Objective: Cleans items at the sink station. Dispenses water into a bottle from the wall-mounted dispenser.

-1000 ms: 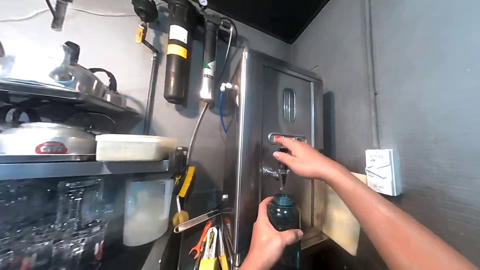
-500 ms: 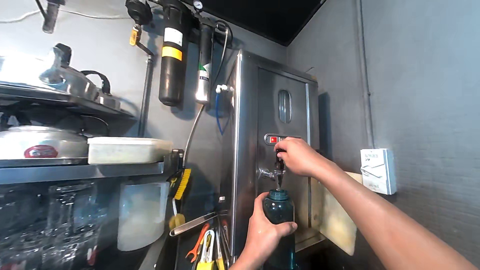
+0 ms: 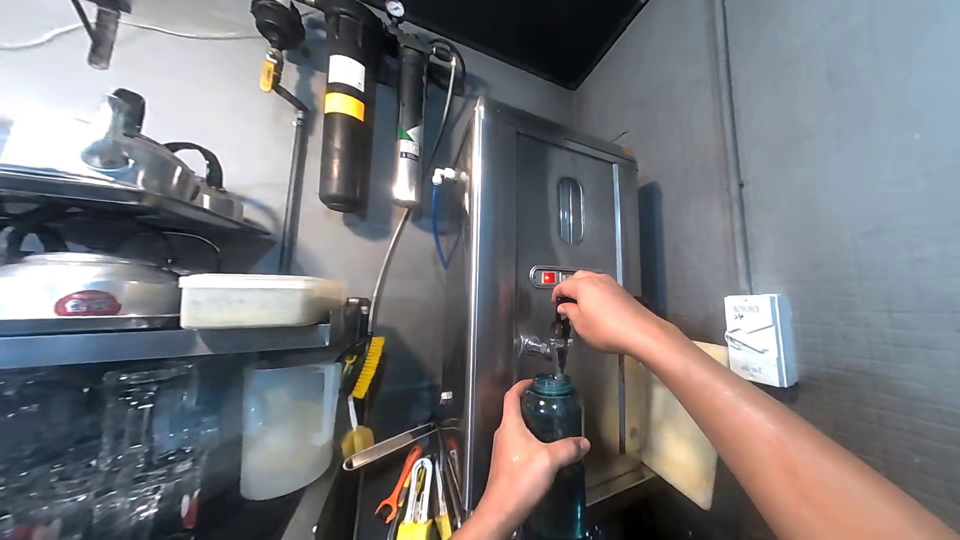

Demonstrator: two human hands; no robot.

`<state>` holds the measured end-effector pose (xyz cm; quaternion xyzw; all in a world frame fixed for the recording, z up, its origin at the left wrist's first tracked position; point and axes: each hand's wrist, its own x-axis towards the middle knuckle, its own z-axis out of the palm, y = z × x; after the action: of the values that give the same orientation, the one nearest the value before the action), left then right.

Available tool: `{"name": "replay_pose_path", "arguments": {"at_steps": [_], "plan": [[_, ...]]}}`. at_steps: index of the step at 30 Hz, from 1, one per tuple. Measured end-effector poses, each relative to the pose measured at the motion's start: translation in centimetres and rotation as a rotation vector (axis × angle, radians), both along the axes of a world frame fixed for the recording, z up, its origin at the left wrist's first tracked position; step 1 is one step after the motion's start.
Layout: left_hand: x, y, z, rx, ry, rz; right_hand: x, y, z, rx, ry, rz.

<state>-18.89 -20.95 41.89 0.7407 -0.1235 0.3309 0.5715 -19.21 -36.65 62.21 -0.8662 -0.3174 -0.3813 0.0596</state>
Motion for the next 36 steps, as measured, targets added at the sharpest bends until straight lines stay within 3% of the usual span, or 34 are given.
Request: {"name": "replay_pose_path", "arguments": {"at_steps": [36], "plan": [[0.15,0.12,0.25,0.008,-0.015,-0.01,0.06,0.07,-0.13,0.023,0.002,-0.004]]}}
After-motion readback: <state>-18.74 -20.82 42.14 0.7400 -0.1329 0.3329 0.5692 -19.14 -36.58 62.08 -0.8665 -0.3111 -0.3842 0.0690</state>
